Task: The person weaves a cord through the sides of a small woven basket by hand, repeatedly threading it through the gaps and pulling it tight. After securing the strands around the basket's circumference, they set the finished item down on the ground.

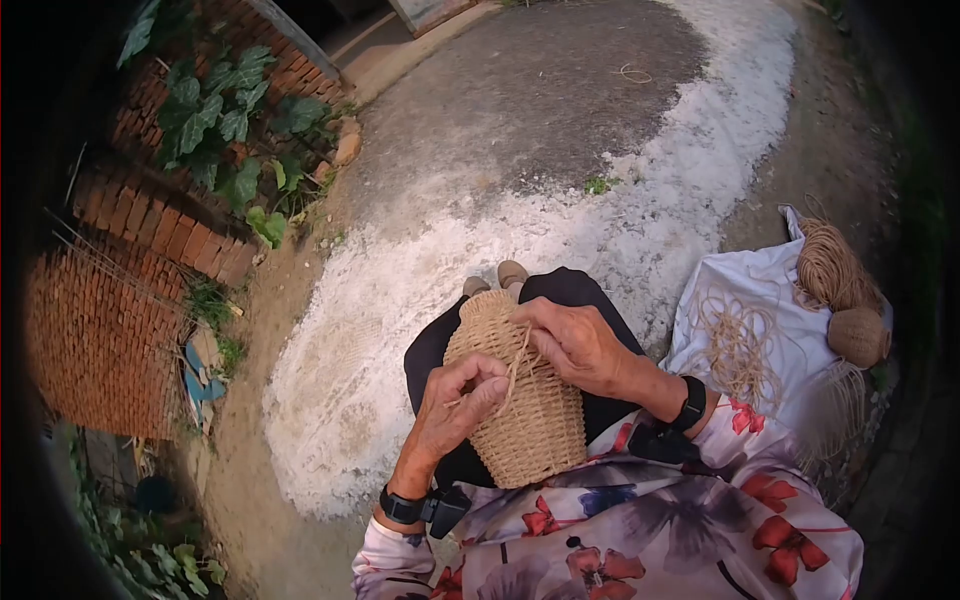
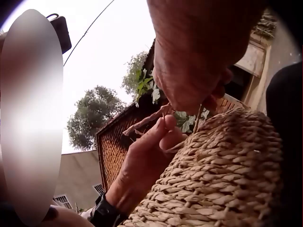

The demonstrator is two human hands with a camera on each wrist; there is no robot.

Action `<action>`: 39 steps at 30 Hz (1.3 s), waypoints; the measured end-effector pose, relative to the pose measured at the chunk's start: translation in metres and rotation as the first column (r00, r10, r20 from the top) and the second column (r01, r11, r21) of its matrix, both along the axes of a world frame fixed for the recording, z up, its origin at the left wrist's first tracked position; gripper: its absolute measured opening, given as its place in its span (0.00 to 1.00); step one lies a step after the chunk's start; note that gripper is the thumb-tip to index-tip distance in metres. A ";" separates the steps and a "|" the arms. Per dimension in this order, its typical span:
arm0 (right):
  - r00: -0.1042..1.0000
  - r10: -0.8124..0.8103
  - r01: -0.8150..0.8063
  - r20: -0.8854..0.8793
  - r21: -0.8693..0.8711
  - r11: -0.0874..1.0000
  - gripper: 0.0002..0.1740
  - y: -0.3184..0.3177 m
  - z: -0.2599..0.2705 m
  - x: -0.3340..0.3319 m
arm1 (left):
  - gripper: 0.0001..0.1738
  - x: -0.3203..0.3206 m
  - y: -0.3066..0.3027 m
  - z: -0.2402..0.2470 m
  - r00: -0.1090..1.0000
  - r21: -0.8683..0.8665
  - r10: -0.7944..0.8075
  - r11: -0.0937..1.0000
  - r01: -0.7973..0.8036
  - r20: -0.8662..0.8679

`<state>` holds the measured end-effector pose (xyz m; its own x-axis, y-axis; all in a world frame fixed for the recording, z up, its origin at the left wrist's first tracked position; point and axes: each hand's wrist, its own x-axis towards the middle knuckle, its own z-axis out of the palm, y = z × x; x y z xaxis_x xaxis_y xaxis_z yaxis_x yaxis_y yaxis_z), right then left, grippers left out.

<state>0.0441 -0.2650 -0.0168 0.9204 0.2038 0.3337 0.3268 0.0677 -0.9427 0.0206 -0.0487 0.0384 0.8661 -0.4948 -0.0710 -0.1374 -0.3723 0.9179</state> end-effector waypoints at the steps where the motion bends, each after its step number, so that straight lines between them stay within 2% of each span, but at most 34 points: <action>1: 0.947 0.005 0.105 0.321 -0.323 0.941 0.05 -0.005 0.003 0.001 | 0.11 -0.002 -0.003 0.000 0.997 -0.020 0.057 0.998 -0.058 -0.051; 2: 0.799 0.119 0.297 0.589 -0.560 0.774 0.08 -0.008 0.005 0.001 | 0.11 -0.002 -0.006 0.000 0.989 -0.039 0.111 0.993 -0.115 -0.100; 6: 0.810 0.053 0.355 0.584 -0.560 0.749 0.08 -0.005 0.002 -0.002 | 0.12 0.001 -0.006 -0.008 0.993 -0.036 0.121 0.992 -0.122 -0.010; 8: 0.880 -0.019 0.340 0.475 -0.601 0.723 0.12 0.002 -0.006 -0.004 | 0.13 0.001 -0.004 -0.005 0.980 0.084 -0.065 0.995 0.050 0.189; 9: 0.881 -0.021 0.340 0.472 -0.602 0.723 0.12 0.005 -0.008 -0.005 | 0.13 0.001 -0.001 -0.005 0.980 0.084 -0.067 0.995 0.052 0.186; 11: 0.955 -0.032 0.226 0.295 -0.652 0.723 0.15 0.010 -0.013 -0.005 | 0.15 0.002 0.004 -0.008 0.985 0.079 -0.112 0.992 0.102 0.134; 12: 0.955 -0.029 0.223 0.294 -0.652 0.725 0.15 0.011 -0.013 -0.004 | 0.15 0.003 0.005 -0.009 0.985 0.079 -0.108 0.992 0.098 0.134; 14: 0.962 -0.065 0.196 0.266 -0.506 0.840 0.18 0.013 -0.015 -0.003 | 0.19 0.006 0.006 -0.010 0.959 0.092 -0.162 0.985 0.144 0.232; 18: 0.966 -0.093 0.196 0.240 -0.450 0.871 0.20 0.012 -0.036 0.005 | 0.20 0.009 0.007 -0.010 0.956 0.091 -0.186 0.981 0.169 0.229; 19: 0.992 -0.100 0.080 -0.071 -0.244 0.966 0.22 0.008 -0.049 0.016 | 0.17 0.009 0.008 -0.010 0.920 0.137 -0.282 0.958 0.253 0.273; 20: 0.931 -0.029 0.033 -0.364 0.005 0.999 0.23 0.006 -0.048 0.021 | 0.15 0.009 0.009 -0.010 0.871 0.189 -0.379 0.923 0.334 0.313; 21: 0.941 -0.050 0.060 -0.334 0.018 0.998 0.23 0.006 -0.047 0.020 | 0.15 0.009 0.012 -0.012 0.866 0.192 -0.384 0.921 0.338 0.319; 22: 0.941 -0.047 0.056 -0.334 0.018 0.998 0.23 0.002 -0.045 0.019 | 0.14 0.003 0.017 -0.017 0.974 0.021 -0.183 0.983 0.182 0.136; 23: 0.880 0.105 -0.010 -0.463 0.203 0.979 0.21 -0.005 -0.038 0.017 | 0.13 -0.002 0.020 -0.020 0.996 -0.111 0.010 0.994 -0.021 -0.093; 24: 0.795 0.264 -0.042 -0.546 0.385 0.922 0.20 -0.012 -0.028 0.017 | 0.13 -0.003 0.018 -0.019 0.996 -0.112 0.012 0.993 -0.022 -0.093; 26: 0.834 0.257 -0.079 -0.489 0.355 0.932 0.17 -0.019 -0.008 0.011 | 0.12 -0.006 0.010 -0.015 0.969 -0.266 0.180 0.938 -0.221 -0.170; 27: 0.878 0.234 -0.088 -0.418 0.338 0.937 0.17 -0.021 0.001 0.006 | 0.12 -0.004 0.010 -0.024 0.966 -0.273 0.255 0.927 -0.257 -0.042; 29: 0.936 0.193 -0.112 -0.293 0.271 0.956 0.20 -0.029 0.016 -0.008 | 0.12 -0.004 0.013 -0.027 0.960 -0.328 0.278 0.904 -0.275 -0.039; 30: 0.935 0.194 -0.112 -0.296 0.271 0.956 0.20 -0.032 0.018 -0.013 | 0.12 -0.005 0.012 -0.027 0.955 -0.382 0.295 0.878 -0.288 -0.041; 31: 0.971 0.177 -0.149 -0.161 0.176 0.973 0.20 -0.035 0.019 -0.018 | 0.12 -0.008 0.010 -0.026 0.954 -0.382 0.296 0.878 -0.289 -0.044; 32: 0.985 0.171 -0.169 -0.019 0.076 0.983 0.21 -0.037 0.021 -0.021 | 0.11 -0.011 0.007 -0.023 0.947 -0.390 0.292 0.863 -0.320 -0.132; 33: 0.973 0.232 -0.232 0.005 0.010 0.973 0.21 -0.040 0.026 -0.025 | 0.09 -0.013 0.005 -0.021 0.934 -0.396 0.284 0.849 -0.350 -0.217; 34: 0.973 0.233 -0.233 0.006 0.011 0.972 0.21 -0.039 0.026 -0.027 | 0.09 -0.013 0.004 -0.021 0.934 -0.396 0.285 0.849 -0.351 -0.216; 36: 0.941 0.294 -0.298 0.166 0.002 0.954 0.19 -0.037 0.026 -0.030 | 0.09 -0.011 0.002 -0.020 0.930 -0.375 0.295 0.855 -0.359 -0.218; 38: 0.928 0.333 -0.335 0.167 -0.014 0.942 0.18 -0.042 0.027 -0.030 | 0.10 -0.013 -0.002 -0.017 0.925 -0.315 0.333 0.872 -0.376 -0.181; 39: 0.884 0.463 -0.465 -0.068 -0.004 0.886 0.17 -0.048 0.033 -0.029 | 0.11 -0.013 -0.004 -0.017 0.919 -0.254 0.368 0.883 -0.394 -0.143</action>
<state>0.0147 -0.3133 0.0161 0.7382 0.6186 0.2692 0.2019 0.1782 -0.9631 0.0072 -0.0528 0.0217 0.9881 -0.1389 -0.0663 0.0506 -0.1134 0.9923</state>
